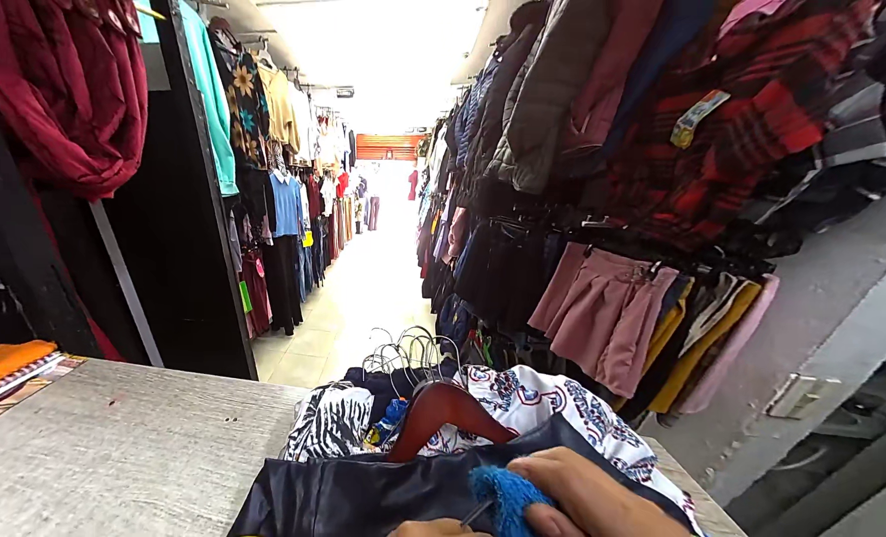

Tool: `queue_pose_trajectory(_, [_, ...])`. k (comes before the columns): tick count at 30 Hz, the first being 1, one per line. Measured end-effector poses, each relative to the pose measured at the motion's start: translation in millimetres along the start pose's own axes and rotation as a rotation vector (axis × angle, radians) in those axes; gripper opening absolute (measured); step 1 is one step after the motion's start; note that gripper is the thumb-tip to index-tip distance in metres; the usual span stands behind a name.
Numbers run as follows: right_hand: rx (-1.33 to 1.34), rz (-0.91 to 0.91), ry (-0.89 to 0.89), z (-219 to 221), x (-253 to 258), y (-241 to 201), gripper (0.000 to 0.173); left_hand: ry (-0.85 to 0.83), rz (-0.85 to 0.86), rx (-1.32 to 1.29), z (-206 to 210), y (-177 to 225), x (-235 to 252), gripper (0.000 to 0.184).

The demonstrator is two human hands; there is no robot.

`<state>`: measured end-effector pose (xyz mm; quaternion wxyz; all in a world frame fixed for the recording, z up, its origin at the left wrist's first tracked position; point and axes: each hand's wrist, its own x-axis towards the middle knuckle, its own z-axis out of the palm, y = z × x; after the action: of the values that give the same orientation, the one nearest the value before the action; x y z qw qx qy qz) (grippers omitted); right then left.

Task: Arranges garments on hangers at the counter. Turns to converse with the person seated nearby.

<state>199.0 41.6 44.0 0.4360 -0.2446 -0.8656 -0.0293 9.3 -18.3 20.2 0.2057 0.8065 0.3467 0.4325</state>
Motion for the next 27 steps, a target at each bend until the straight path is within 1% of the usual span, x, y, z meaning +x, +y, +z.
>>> queue_pose_trajectory(2, [0.001,0.025,0.03,-9,-4,10,0.044,-0.02,0.015,0.019,3,-5,-1,0.022])
queue_pose_trajectory(5, [-0.015,0.017,0.146,-30,-14,37,0.041,-0.044,0.055,0.03,10,-17,-5,0.023])
queue_pose_trajectory(7, [-0.017,-0.01,0.139,-42,-16,42,0.044,-0.04,0.057,0.026,12,-19,-5,0.023])
queue_pose_trajectory(9, [0.017,-0.001,0.047,-48,-10,32,0.052,-0.037,0.044,0.033,10,-21,-2,0.023])
queue_pose_trajectory(10, [0.023,0.008,0.002,-49,-6,27,0.052,-0.028,0.032,0.04,9,-21,0,0.023])
queue_pose_trajectory(12, [0.024,0.035,-0.034,-50,-2,23,0.046,-0.017,0.011,0.063,7,-22,4,0.022])
queue_pose_trajectory(15, [0.075,0.037,-0.088,-51,-8,30,0.032,0.018,0.027,0.12,9,-27,4,0.021])
queue_pose_trajectory(18, [0.134,0.036,-0.208,-55,-16,34,0.026,0.067,0.06,0.166,16,-32,-1,0.018])
queue_pose_trajectory(20, [0.08,0.112,-0.336,-56,-12,21,0.028,0.054,0.047,0.175,13,-27,0,0.019])
queue_pose_trajectory(23, [0.021,0.273,-0.607,-46,-5,13,0.051,0.039,0.035,0.17,10,-22,4,0.019])
queue_pose_trajectory(24, [0.013,0.284,-0.686,-40,-4,15,0.054,0.035,0.032,0.164,10,-20,3,0.019])
queue_pose_trajectory(25, [0.014,0.26,-0.739,-33,-6,18,0.053,0.034,0.035,0.162,11,-20,2,0.019])
queue_pose_trajectory(26, [0.028,0.224,-0.763,-27,-8,20,0.048,0.036,0.039,0.165,13,-20,0,0.019])
queue_pose_trajectory(27, [0.046,0.185,-0.751,-23,-10,21,0.039,0.036,0.042,0.173,14,-20,-2,0.018])
